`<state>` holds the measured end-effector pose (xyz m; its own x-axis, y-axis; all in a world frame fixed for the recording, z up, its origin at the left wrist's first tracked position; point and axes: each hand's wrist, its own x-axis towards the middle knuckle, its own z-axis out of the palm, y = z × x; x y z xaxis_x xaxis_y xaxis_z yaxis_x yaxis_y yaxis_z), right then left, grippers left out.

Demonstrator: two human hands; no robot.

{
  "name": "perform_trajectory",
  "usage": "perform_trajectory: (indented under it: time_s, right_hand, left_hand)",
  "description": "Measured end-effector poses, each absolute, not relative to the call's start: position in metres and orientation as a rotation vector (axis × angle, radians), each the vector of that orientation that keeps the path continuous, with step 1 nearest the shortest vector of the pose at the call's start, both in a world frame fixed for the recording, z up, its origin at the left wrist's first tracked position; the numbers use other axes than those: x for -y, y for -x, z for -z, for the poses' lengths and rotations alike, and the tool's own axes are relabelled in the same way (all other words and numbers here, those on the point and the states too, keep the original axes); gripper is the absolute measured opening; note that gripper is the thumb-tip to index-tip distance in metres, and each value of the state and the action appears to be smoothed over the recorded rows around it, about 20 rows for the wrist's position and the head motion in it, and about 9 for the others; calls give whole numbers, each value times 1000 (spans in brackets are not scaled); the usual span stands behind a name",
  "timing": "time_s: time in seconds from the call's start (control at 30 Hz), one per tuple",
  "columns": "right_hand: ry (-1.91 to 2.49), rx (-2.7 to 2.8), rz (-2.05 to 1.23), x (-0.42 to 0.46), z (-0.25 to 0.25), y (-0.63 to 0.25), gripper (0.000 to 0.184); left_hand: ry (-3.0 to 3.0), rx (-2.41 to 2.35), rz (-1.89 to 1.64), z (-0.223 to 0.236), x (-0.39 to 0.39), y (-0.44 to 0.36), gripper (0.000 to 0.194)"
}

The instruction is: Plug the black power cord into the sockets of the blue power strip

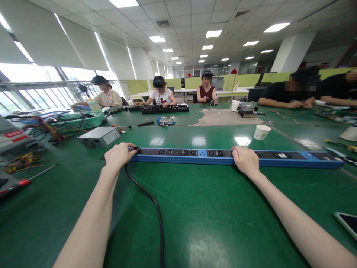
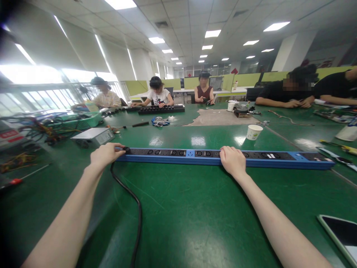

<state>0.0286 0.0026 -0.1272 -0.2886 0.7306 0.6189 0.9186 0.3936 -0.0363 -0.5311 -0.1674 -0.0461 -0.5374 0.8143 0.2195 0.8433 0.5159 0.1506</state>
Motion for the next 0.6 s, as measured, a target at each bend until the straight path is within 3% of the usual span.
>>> perform_trajectory:
  time_s: [0.43,0.6]
  right_hand:
    - [1420,2092,492,-3,130,-25,42]
    - [1409,2080,488,-4,131,-26,41]
  left_hand:
    - [1348,2611,163,43,152,510,42]
    - [1340,2617,263,46,152,509,45]
